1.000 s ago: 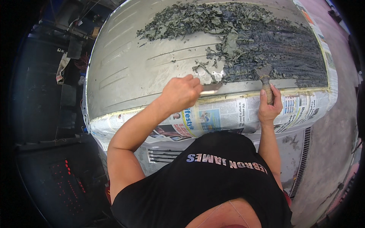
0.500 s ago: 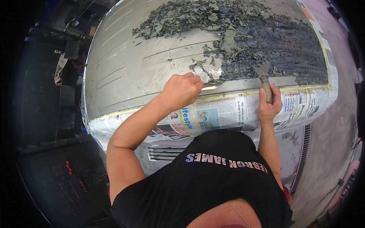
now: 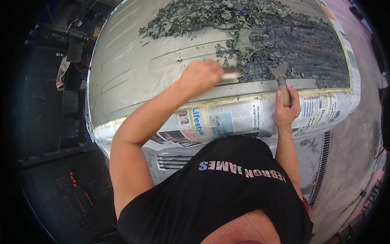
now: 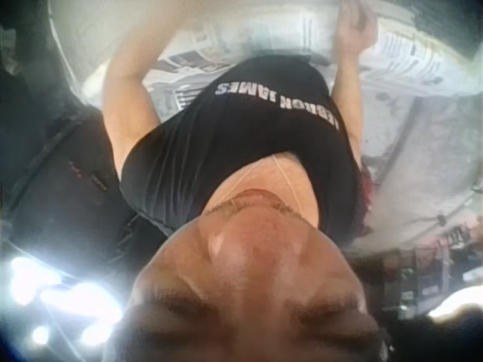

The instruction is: The person scrapes thick, dried paint off the hood of a car using a putty knife and a scraper. They repeatedly lift and remove chunks of paint, working across the surface of the hood.

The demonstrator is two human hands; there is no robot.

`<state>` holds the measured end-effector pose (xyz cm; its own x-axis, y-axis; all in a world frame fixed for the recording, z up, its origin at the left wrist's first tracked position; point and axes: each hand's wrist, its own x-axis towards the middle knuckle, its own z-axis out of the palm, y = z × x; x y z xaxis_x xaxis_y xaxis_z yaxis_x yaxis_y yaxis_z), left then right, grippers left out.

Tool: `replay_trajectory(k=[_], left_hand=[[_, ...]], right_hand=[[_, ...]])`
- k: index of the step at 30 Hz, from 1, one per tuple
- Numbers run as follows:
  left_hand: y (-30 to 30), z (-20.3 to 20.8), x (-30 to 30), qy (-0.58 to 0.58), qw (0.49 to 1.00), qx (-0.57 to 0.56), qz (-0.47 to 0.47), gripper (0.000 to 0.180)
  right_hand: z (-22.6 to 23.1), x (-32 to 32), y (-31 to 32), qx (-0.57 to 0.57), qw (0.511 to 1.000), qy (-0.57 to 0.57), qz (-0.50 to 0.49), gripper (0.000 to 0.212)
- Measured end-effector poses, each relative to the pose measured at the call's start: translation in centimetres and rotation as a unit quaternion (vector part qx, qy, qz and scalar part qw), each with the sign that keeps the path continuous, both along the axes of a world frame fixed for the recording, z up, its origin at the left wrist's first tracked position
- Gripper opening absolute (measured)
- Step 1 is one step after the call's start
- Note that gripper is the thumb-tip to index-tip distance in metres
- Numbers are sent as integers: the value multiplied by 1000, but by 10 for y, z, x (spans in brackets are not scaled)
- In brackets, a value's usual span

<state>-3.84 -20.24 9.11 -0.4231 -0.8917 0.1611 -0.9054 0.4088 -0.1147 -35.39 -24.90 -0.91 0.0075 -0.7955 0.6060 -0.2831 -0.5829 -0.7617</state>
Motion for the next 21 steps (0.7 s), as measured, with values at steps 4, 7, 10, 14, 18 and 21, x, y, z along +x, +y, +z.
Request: replay_trajectory(k=[4,7,10,14,18,21], left_hand=[[-35,21,14,8,993,-107,54,11],[-29,43,6,29,991,-108,70,8],[-6,36,-4,51,994,-66,70,10],[25,16,-32,116,992,-6,50,11],[25,5,-56,103,995,8,18,4],[18,1,-62,73,997,24,0,3]], right_hand=[[-2,-1,0,9,1000,-10,7,35],[-5,0,-2,1,1000,-19,0,35],[-4,-1,-1,7,1000,-23,0,35],[-1,-1,1,18,1000,-24,8,34],[-4,-3,-1,9,1000,-20,2,35],[-8,-4,-2,11,1000,-22,-3,35]])
